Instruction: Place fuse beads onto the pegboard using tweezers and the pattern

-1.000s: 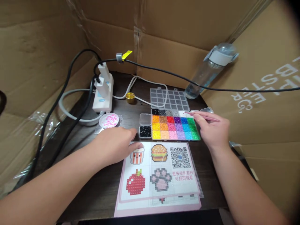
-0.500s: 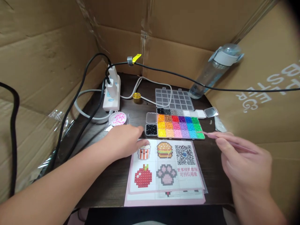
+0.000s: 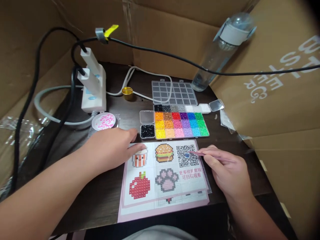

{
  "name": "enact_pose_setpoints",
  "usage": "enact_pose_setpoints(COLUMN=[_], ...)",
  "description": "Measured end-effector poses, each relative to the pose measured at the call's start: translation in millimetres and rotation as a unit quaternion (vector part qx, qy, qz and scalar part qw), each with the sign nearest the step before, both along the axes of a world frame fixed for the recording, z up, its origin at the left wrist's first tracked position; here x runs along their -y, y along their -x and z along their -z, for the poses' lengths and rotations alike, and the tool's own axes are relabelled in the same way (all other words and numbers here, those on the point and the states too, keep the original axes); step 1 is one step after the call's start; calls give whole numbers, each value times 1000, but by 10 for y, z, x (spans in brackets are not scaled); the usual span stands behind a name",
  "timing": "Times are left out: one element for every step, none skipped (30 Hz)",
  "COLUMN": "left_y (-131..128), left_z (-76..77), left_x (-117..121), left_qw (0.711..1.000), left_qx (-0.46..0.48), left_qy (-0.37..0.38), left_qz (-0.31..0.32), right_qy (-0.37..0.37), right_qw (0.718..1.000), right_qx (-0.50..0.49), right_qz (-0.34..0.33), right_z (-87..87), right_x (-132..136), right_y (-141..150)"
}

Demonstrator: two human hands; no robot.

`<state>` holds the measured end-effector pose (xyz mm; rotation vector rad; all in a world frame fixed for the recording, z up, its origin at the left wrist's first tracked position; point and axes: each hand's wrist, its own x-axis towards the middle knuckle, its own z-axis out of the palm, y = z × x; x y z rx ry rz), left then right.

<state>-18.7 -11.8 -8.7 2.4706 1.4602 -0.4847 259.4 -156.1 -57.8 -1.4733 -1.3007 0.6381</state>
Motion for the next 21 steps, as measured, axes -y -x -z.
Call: enact_pose_setpoints(left_y=[-1,-1,-1,-1,-1,-2,-3,-4,-4,-4,-4,-3,-1,1,3,4,6,6,7,7,6], left_z=[7,13,19,23,26,28,29,31,32,33,35,36,38,39,41,43,45,45,44,41,36], left_x=[-6,-11,-13,-14,-14,-14,-14,-14,-14,-15,-16,-16,-17,-16,-16,-15,-15,-14,-13,-12,-10], left_qw=[1000,1000,1000,1000,1000,1000,1000,1000,1000,1000,1000,1000,1000,1000,1000,1000,1000,1000,1000,1000,1000], left_qx=[2,4,5,5,5,5,5,6,6,7,6,6,6,8,10,13,17,21,22,23,23], left_qy=[-2,-4,-5,-5,-4,-3,-4,-5,-6,-7,-7,-7,-6,-5,-5,-4,-4,-4,-3,-2,0], left_qz=[-1,-2,-2,-3,-4,-5,-6,-6,-5,-5,-4,-5,-7,-9,-12,-15,-16,-18,-19,-20,-20], right_qy=[3,7,9,11,11,11,10,9,10,13,14,16,17,16,14,12,10,9,8,8,9], right_qw=[1000,1000,1000,1000,999,999,999,1000,999,999,999,999,999,999,999,999,999,999,999,999,999], right_qx=[7,14,21,26,29,30,30,29,29,30,32,34,36,37,38,39,38,37,35,34,33], right_qz=[-3,-3,-3,-4,-5,-6,-7,-8,-9,-9,-11,-13,-15,-17,-19,-20,-21,-20,-20,-20,-21], right_z=[-20,-38,-52,-63,-69,-71,-71,-69,-67,-66,-65,-64,-64,-62,-60,-56,-52,-46,-41,-37,-34], right_x=[-1,-2,-3,-2,-1,0,2,3,5,6,7,9,10,12,13,14,15,15,15,14,13], right_y=[11,21,29,34,35,34,32,28,24,21,20,19,20,22,24,25,25,23,21,18,15])
